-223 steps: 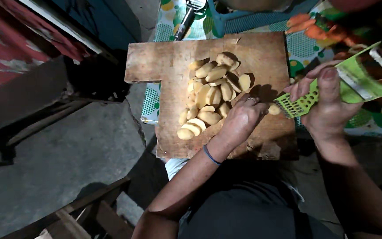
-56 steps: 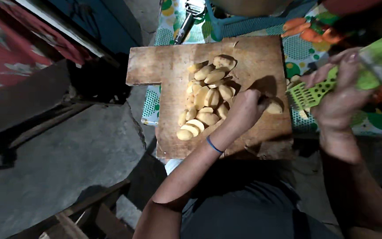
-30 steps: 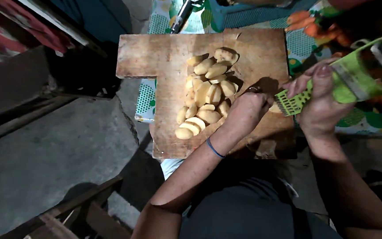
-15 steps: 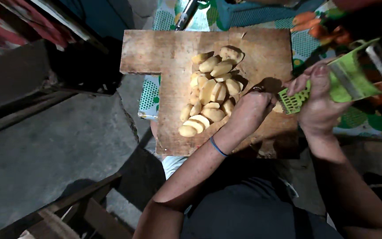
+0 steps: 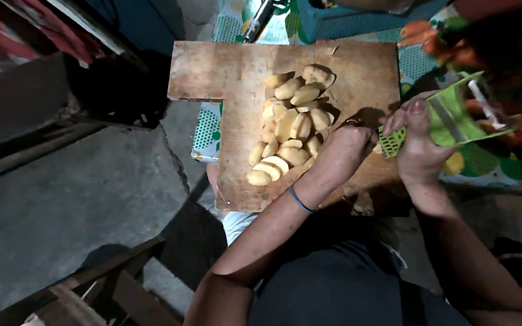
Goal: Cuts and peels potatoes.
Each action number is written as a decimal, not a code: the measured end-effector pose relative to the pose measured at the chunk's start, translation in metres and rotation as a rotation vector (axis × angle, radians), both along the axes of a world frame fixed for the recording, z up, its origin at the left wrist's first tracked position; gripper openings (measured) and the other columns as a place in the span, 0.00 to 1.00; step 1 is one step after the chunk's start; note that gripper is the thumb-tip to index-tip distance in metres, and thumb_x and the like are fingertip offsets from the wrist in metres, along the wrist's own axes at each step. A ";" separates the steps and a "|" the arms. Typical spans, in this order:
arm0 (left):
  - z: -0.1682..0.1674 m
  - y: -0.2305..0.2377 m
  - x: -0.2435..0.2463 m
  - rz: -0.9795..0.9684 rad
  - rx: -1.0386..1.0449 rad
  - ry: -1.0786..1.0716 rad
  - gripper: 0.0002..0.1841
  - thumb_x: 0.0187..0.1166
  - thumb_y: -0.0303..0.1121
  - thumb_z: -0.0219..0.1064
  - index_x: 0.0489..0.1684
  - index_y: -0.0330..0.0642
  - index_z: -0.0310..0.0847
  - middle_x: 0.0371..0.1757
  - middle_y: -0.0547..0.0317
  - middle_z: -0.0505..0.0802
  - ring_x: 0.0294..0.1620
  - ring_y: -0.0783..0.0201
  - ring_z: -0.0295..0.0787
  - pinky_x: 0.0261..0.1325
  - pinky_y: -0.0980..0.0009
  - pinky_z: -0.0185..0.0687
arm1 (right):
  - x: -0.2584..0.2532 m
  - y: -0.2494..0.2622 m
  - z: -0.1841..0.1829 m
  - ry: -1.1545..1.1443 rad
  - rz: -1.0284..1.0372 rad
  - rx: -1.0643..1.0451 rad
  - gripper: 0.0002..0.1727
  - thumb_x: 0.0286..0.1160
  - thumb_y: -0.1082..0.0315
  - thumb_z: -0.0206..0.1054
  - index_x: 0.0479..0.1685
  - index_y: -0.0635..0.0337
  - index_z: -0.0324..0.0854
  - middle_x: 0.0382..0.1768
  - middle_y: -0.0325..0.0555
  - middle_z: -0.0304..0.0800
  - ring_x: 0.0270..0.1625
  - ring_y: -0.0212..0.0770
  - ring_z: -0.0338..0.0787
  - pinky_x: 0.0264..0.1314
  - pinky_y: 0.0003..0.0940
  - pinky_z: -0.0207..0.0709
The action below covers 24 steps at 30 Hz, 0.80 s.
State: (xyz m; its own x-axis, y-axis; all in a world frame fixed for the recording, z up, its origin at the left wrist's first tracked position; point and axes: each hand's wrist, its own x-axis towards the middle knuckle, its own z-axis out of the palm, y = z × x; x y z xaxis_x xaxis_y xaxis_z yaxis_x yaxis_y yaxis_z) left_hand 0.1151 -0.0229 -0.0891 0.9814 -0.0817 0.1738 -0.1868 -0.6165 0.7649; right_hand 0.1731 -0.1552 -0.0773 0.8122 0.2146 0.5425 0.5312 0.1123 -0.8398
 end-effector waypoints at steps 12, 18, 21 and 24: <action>0.001 0.001 0.000 0.008 0.013 0.036 0.05 0.78 0.30 0.71 0.35 0.39 0.91 0.33 0.52 0.93 0.38 0.55 0.92 0.46 0.55 0.87 | -0.004 0.005 0.005 0.007 0.001 0.019 0.04 0.88 0.63 0.59 0.45 0.51 0.75 0.24 0.29 0.84 0.27 0.34 0.90 0.44 0.42 0.92; -0.001 -0.001 0.001 -0.012 0.030 0.065 0.05 0.79 0.29 0.70 0.40 0.40 0.92 0.39 0.51 0.94 0.44 0.54 0.92 0.52 0.54 0.88 | 0.033 -0.033 -0.002 0.411 -0.014 0.198 0.21 0.95 0.57 0.37 0.40 0.48 0.76 0.20 0.30 0.79 0.27 0.35 0.88 0.49 0.47 0.90; 0.010 0.002 -0.007 0.009 0.078 0.069 0.07 0.79 0.29 0.70 0.48 0.39 0.91 0.47 0.46 0.92 0.52 0.49 0.91 0.56 0.51 0.88 | 0.021 -0.025 0.016 0.322 -0.046 0.193 0.24 0.95 0.58 0.32 0.38 0.46 0.76 0.20 0.28 0.80 0.30 0.34 0.88 0.54 0.47 0.89; 0.038 0.024 -0.019 0.177 0.201 -0.027 0.12 0.76 0.29 0.73 0.55 0.40 0.89 0.57 0.44 0.91 0.60 0.46 0.90 0.57 0.50 0.88 | -0.003 -0.003 0.018 0.373 0.019 0.203 0.18 0.93 0.62 0.40 0.42 0.49 0.78 0.19 0.28 0.82 0.26 0.33 0.89 0.47 0.43 0.92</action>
State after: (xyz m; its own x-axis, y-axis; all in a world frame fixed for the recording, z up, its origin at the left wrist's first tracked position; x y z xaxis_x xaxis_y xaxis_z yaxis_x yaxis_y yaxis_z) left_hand 0.0964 0.0011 -0.0514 0.9786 0.0547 0.1981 -0.0819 -0.7804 0.6199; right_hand 0.1697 -0.1583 -0.0595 0.9577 0.1508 0.2452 0.1915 0.3024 -0.9338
